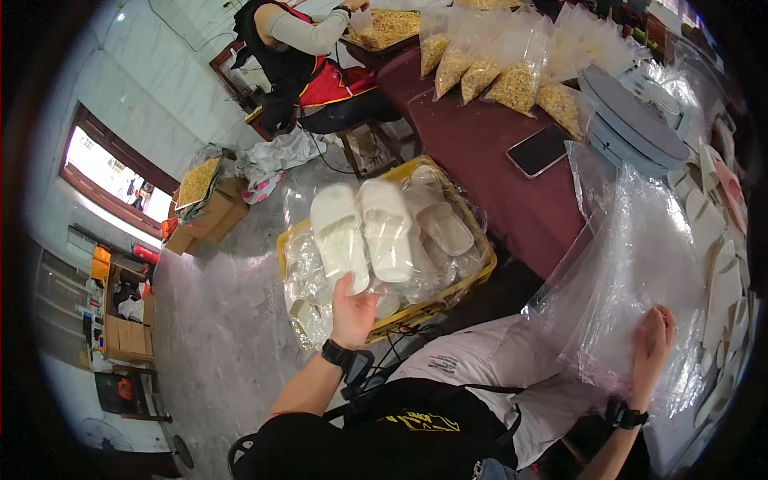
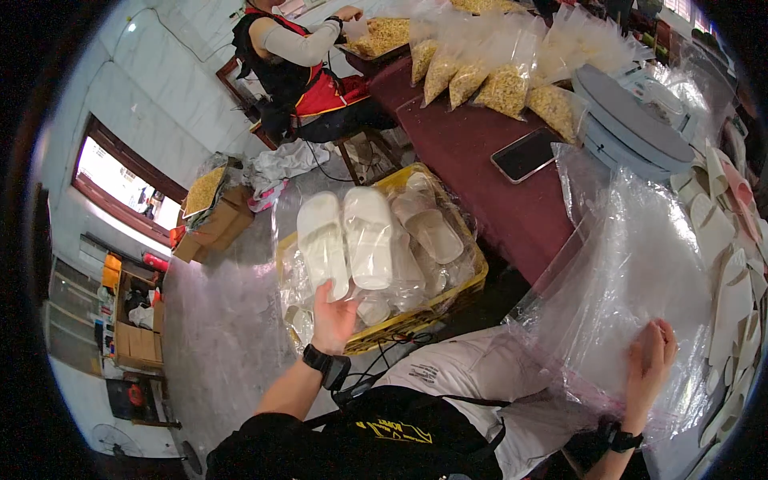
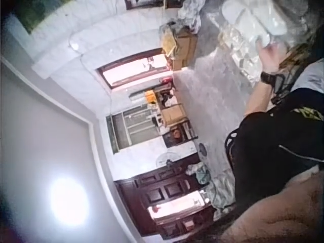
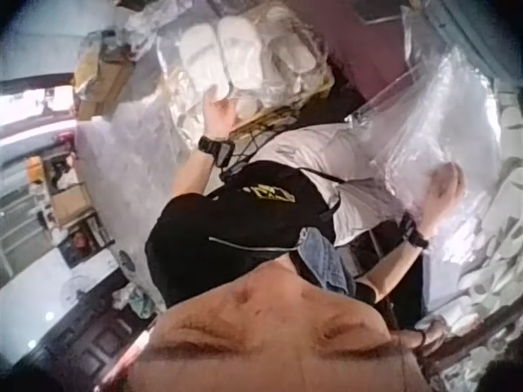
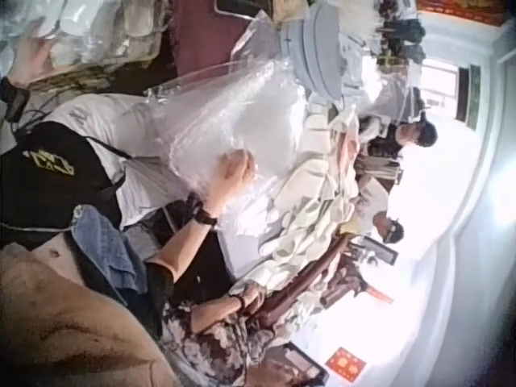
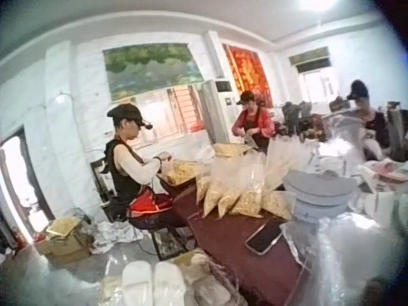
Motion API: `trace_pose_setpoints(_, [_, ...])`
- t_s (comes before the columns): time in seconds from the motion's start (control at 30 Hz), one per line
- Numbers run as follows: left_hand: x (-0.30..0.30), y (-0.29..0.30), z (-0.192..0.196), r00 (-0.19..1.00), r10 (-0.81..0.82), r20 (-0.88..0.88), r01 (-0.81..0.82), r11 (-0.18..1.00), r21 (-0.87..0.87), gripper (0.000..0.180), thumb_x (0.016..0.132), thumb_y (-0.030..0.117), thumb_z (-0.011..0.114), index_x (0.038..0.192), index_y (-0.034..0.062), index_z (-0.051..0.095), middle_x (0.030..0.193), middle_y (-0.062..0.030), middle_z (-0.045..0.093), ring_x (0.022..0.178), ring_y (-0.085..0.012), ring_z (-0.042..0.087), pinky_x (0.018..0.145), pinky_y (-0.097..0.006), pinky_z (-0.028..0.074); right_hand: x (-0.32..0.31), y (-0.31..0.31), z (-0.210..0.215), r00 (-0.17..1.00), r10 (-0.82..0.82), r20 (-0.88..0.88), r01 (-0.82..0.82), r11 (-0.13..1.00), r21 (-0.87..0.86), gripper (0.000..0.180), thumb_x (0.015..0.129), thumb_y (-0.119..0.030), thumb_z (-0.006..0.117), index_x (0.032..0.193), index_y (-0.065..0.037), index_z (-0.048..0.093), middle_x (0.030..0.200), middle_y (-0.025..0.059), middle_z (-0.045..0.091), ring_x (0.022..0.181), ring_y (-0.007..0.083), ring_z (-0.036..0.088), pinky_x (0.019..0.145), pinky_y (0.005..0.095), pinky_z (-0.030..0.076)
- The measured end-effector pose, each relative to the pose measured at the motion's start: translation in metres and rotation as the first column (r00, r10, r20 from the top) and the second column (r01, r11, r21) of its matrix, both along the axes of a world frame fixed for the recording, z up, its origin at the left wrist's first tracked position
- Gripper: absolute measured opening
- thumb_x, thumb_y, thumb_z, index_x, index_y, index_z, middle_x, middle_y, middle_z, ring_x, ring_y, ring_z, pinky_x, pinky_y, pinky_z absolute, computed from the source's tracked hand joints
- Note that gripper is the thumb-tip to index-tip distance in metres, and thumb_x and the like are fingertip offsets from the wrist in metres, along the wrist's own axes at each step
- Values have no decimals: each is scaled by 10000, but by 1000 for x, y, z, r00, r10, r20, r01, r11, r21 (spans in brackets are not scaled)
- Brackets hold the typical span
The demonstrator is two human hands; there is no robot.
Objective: The recorder is packing pairs of white slippers into clear plastic bags.
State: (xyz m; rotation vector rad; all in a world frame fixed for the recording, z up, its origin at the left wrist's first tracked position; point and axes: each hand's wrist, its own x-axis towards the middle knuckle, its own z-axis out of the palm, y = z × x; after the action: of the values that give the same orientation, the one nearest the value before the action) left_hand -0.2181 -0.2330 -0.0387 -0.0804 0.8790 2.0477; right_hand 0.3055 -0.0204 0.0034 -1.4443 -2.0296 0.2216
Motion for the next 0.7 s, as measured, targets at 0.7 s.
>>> trace_pose_setpoints(0.7, [-8, -43, 1, 726, -597, 343, 678, 536, -502, 709, 1046, 404, 594, 1389, -184, 395, 1447, -370, 476, 1339, -474, 519, 1140, -534, 431, -12, 1, 5, 999, 3, 42, -6, 996, 85, 353, 918, -94, 680, 1264, -25, 664, 1397, 154, 573, 1230, 347, 561, 1074, 436, 441])
